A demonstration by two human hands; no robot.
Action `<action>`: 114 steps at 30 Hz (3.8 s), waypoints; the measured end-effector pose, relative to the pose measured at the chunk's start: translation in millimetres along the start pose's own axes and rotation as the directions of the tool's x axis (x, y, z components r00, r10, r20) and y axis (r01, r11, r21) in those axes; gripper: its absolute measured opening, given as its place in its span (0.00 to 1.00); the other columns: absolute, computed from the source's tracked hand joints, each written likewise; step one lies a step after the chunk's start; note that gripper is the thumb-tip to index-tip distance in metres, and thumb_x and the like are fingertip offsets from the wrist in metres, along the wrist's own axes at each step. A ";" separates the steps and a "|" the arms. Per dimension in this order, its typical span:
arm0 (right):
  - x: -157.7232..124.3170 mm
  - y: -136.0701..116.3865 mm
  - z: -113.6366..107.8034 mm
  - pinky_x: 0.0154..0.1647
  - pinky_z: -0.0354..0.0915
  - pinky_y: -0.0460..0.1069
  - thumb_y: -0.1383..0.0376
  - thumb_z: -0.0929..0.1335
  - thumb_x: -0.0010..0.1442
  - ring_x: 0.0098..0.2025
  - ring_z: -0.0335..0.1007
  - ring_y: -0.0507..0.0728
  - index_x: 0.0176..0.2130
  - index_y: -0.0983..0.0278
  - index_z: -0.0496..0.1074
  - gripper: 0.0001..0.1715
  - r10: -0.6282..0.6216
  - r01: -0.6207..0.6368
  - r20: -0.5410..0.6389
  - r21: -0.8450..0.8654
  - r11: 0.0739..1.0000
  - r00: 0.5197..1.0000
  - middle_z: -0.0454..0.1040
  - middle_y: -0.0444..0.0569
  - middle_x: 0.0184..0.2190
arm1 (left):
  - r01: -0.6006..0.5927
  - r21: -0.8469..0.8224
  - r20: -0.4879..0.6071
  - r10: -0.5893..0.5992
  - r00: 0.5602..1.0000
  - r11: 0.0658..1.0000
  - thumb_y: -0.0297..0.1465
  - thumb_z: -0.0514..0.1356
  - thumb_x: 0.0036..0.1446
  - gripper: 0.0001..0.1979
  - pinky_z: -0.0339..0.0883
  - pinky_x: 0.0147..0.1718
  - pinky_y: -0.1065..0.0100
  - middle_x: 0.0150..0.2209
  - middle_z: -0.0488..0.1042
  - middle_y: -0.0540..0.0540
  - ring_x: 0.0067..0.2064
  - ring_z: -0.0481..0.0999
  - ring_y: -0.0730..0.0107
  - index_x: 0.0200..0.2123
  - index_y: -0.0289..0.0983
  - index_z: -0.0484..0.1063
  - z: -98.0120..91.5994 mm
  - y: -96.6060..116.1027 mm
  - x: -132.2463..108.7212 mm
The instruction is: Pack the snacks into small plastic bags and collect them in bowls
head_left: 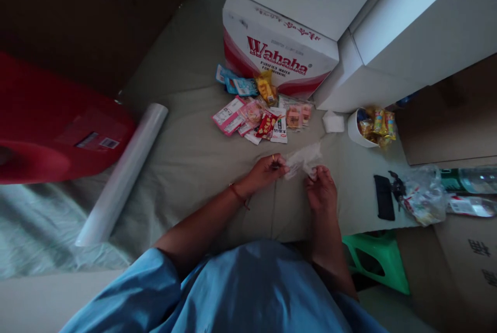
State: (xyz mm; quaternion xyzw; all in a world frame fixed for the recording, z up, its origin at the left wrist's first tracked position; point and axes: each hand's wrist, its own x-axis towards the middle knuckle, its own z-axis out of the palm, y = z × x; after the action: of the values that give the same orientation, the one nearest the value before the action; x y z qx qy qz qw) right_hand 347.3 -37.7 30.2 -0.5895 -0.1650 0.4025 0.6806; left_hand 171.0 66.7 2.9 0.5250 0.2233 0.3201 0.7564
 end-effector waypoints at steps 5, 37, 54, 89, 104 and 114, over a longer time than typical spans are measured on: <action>-0.4 -12.6 -33.1 0.21 0.53 0.44 0.55 0.77 0.51 0.24 0.58 0.49 0.33 0.59 0.70 0.17 0.037 -0.036 0.029 -0.034 0.999 0.999 0.67 0.41 0.29 | -0.065 0.048 -0.107 0.070 0.992 0.997 0.46 0.72 0.50 0.21 0.64 0.41 0.67 0.33 0.71 0.50 0.37 0.70 0.72 0.27 0.38 0.67 -19.4 13.0 5.6; -2.2 6.7 14.0 0.35 0.65 0.51 0.53 0.67 0.61 0.28 0.71 0.56 0.37 0.59 0.73 0.13 -0.152 0.304 0.264 -0.790 0.533 0.952 0.76 0.45 0.27 | -0.091 0.435 -0.582 0.357 0.730 0.896 0.32 0.71 0.48 0.18 0.66 0.45 0.66 0.43 0.71 0.47 0.48 0.71 0.64 0.42 0.41 0.70 -28.1 19.3 2.9; -9.2 10.9 21.6 0.29 0.59 0.47 0.51 0.73 0.55 0.26 0.64 0.52 0.36 0.61 0.73 0.17 0.034 0.089 0.209 -0.553 0.828 0.977 0.73 0.43 0.27 | 0.172 0.072 -0.130 -0.162 0.978 0.982 0.41 0.68 0.50 0.15 0.67 0.36 0.67 0.30 0.76 0.49 0.33 0.74 0.70 0.32 0.37 0.73 -21.4 2.1 4.3; -10.0 6.6 14.2 0.21 0.50 0.46 0.49 0.72 0.58 0.20 0.51 0.49 0.31 0.60 0.71 0.18 -0.025 0.053 0.069 -0.430 0.901 0.997 0.61 0.37 0.19 | 0.017 0.279 0.113 -0.051 0.992 0.960 0.38 0.59 0.59 0.12 0.68 0.43 0.65 0.42 0.76 0.46 0.43 0.74 0.66 0.42 0.38 0.71 -10.3 22.7 -6.7; -12.3 8.7 11.0 0.26 0.58 0.47 0.42 0.71 0.57 0.24 0.59 0.52 0.34 0.59 0.73 0.23 0.089 0.009 0.194 -0.452 0.892 0.977 0.67 0.41 0.24 | 0.118 -0.285 -0.160 -0.169 0.973 0.951 0.47 0.70 0.48 0.20 0.73 0.45 0.60 0.35 0.81 0.43 0.40 0.80 0.62 0.33 0.35 0.79 -5.6 14.7 -2.1; 2.6 -11.0 14.6 0.24 0.54 0.46 0.44 0.74 0.52 0.23 0.56 0.50 0.33 0.60 0.72 0.24 -0.025 0.017 -0.020 -0.313 0.950 0.999 0.66 0.39 0.24 | 0.205 -0.372 -0.017 -0.227 0.974 0.905 0.47 0.72 0.47 0.21 0.75 0.48 0.56 0.42 0.83 0.36 0.42 0.83 0.58 0.30 0.34 0.78 -4.3 23.7 -7.3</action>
State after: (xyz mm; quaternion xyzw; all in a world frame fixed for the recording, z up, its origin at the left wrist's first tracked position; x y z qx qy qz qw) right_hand 342.6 -25.8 43.5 -0.6929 -0.2250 0.3569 0.5848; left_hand 157.1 70.1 23.7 0.3361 0.2386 0.2860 0.8651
